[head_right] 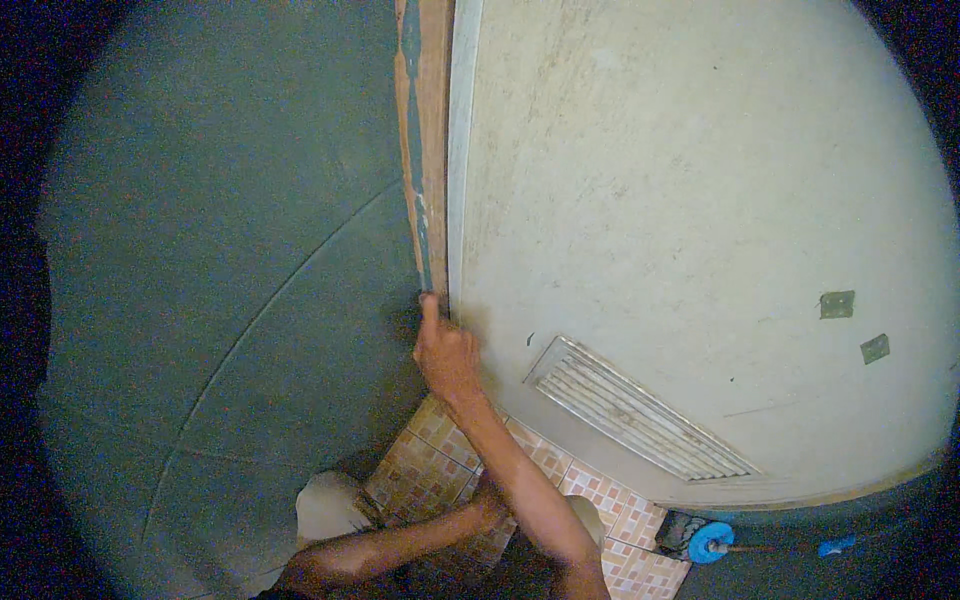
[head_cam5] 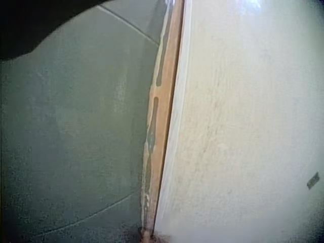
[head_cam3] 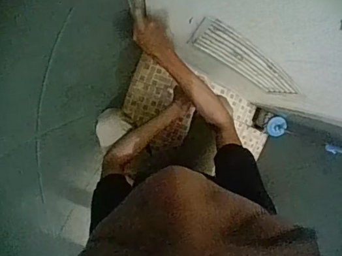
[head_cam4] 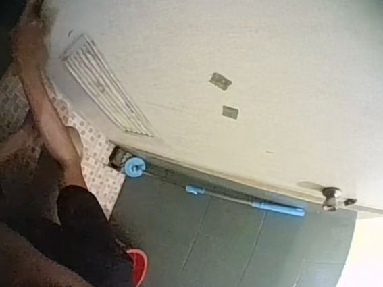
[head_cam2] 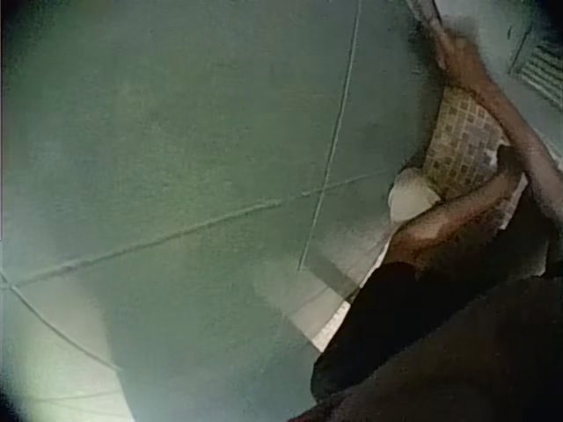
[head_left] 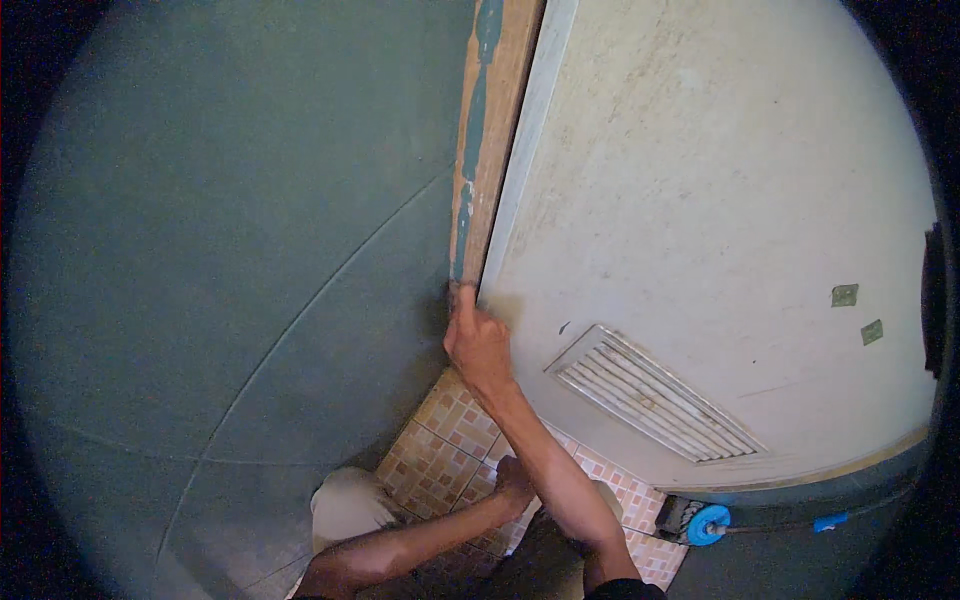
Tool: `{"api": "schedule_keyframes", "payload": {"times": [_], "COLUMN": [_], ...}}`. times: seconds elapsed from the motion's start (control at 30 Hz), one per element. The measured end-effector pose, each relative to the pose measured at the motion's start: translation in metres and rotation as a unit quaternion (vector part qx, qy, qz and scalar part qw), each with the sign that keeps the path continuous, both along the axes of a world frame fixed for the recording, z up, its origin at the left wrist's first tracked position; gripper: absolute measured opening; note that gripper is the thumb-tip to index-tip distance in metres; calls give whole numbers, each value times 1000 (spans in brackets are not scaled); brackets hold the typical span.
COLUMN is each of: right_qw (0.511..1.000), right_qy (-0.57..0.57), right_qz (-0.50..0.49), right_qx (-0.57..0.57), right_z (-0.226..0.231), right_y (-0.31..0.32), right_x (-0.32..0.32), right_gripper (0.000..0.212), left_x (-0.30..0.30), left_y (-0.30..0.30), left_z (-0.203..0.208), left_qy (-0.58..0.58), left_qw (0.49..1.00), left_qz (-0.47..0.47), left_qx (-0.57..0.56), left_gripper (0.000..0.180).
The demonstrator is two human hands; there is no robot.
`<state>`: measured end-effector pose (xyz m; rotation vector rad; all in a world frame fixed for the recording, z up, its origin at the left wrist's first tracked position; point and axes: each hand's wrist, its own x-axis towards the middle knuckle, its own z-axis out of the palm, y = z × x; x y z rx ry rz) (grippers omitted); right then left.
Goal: The person scrapes a door frame with a tool and removes a strip of material by hand.
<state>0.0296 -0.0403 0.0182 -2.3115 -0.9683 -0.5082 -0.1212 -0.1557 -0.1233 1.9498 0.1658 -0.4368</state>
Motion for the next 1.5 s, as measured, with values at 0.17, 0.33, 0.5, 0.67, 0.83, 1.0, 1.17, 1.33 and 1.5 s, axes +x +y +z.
{"api": "schedule_keyframes", "payload": {"times": [0.17, 0.33, 0.5, 0.67, 0.83, 1.0, 1.17, 1.33, 1.5], "right_qw": [991, 998, 1000, 999, 998, 991, 978, 964, 961], "right_qy": [-56, -46, -21, -25, -24, -25, -28, -123, -192], "right_qz": [2, 24, 16, -17, -5, -3, 3, 85, 176], "right_qx": [120, 24, -6, 29, -63, -134, -205, -221, -97], "right_z": [38, 13, -5, -5, -2, -30, -42, -13, -18], "right_y": [6, 12, -1, -2, -8, -5, -25, -12, -2], "right_x": [-3, -7, -4, -2, -5, -16, -1, 2, 0], "right_gripper": [22, 20, 19, 18, 30, 38, 36, 29, 26], "left_x": [-4, -12, 2, 1, -1, 1, 3, -11, -46], "left_y": [-9, -9, 2, 4, -6, -4, -15, 11, 27], "left_z": [-78, -116, 3, 22, -22, -47, -33, 58, 112], "left_qy": [-83, -194, -66, 97, -56, 23, -110, -126, -212], "left_qw": [990, 910, 992, 992, 997, 998, 918, 835, 827], "left_qz": [17, -129, 9, 71, 9, 64, -205, -288, -231], "left_qx": [113, 342, 110, -45, 52, -12, 322, 451, 467], "left_gripper": [23, 18, 21, 26, 29, 19, 14, 18, 18]}}
